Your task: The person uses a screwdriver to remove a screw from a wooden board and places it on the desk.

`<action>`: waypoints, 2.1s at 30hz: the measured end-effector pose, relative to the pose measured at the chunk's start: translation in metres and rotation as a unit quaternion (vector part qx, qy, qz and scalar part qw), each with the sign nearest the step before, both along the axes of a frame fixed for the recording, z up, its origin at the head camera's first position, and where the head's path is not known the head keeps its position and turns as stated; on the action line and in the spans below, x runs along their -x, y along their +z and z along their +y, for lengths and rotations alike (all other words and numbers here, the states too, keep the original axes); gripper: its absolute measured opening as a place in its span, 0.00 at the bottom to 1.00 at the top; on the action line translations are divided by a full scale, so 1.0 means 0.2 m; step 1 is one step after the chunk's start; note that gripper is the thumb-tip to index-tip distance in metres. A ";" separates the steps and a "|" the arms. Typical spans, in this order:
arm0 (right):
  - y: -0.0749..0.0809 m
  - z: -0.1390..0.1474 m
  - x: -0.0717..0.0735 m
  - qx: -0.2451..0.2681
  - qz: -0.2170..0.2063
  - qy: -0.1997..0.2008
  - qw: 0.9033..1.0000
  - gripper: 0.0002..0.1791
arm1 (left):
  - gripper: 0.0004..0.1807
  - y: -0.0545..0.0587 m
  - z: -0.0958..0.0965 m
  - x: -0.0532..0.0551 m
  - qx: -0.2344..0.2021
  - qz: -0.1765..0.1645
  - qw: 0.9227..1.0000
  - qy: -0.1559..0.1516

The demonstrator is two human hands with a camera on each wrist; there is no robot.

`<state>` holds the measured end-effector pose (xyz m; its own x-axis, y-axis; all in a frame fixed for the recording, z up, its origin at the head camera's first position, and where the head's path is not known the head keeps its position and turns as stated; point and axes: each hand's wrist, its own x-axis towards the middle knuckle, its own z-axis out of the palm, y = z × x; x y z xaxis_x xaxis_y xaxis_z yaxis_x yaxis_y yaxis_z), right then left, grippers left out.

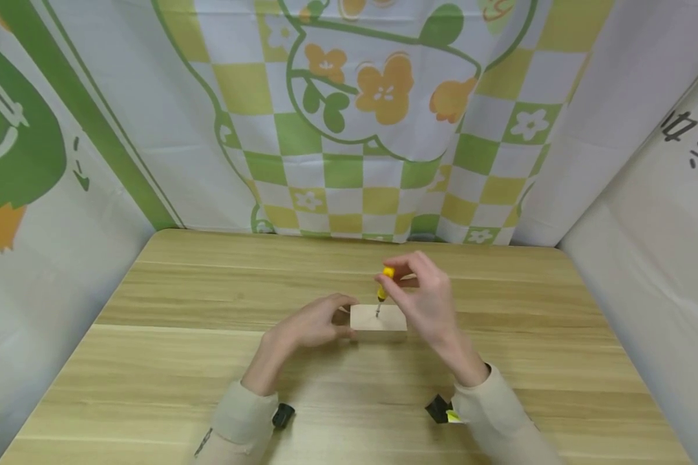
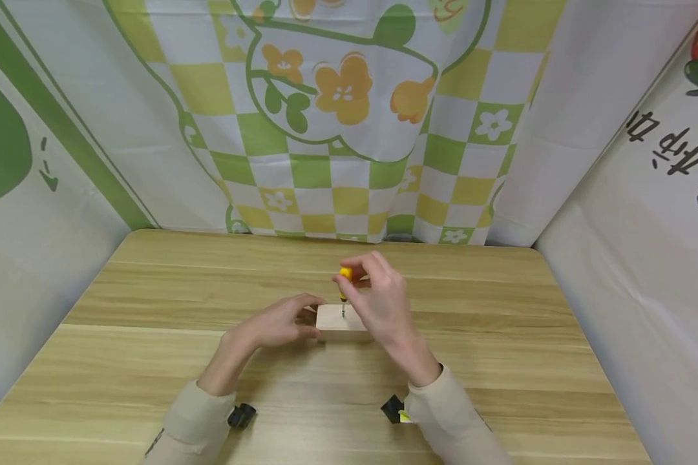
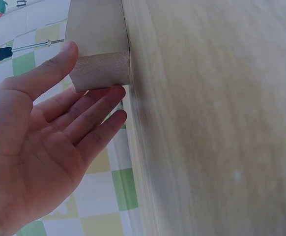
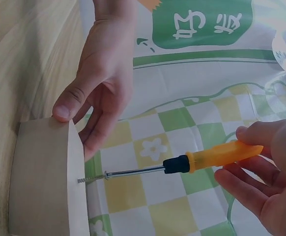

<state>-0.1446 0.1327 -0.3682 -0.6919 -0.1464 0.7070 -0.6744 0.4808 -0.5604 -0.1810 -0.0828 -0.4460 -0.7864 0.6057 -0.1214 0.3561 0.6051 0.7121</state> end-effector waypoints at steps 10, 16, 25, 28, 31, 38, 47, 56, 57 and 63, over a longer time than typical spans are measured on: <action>0.02 0.03 0.01 -0.005 -0.009 0.028 1.000 0.12 | 0.35 0.00 0.00 0.00 -0.002 -0.005 1.000 0.001; 0.00 0.04 0.01 0.007 -0.022 0.069 0.997 0.15 | 0.34 0.00 0.00 0.00 -0.004 -0.016 1.000 0.007; -0.02 0.05 0.02 0.016 -0.062 0.071 0.995 0.15 | 0.35 0.01 0.00 0.00 0.000 -0.012 1.000 0.004; -0.03 0.04 0.01 0.026 -0.066 0.062 0.996 0.14 | 0.35 0.01 0.00 0.00 0.006 -0.008 1.000 0.001; -0.03 0.02 0.01 0.024 -0.062 0.036 0.997 0.16 | 0.36 0.01 0.00 0.00 0.006 -0.006 1.000 0.000; -0.03 0.01 0.02 0.015 -0.034 0.003 0.999 0.14 | 0.36 0.01 -0.01 0.00 0.006 -0.001 1.000 -0.003; -0.02 0.00 0.01 0.017 -0.010 0.015 1.000 0.13 | 0.36 0.01 -0.01 0.00 0.003 -0.004 1.000 -0.001; 0.00 0.00 0.00 0.011 -0.062 0.033 0.997 0.16 | 0.36 0.00 0.00 0.00 0.008 -0.006 1.000 0.001; 0.00 0.00 0.00 0.011 -0.068 0.036 0.997 0.16 | 0.35 0.00 0.00 0.00 0.007 -0.005 1.000 0.001; -0.02 0.00 0.00 0.011 -0.066 0.034 0.997 0.17 | 0.35 -0.01 0.00 0.00 0.001 -0.007 1.000 -0.002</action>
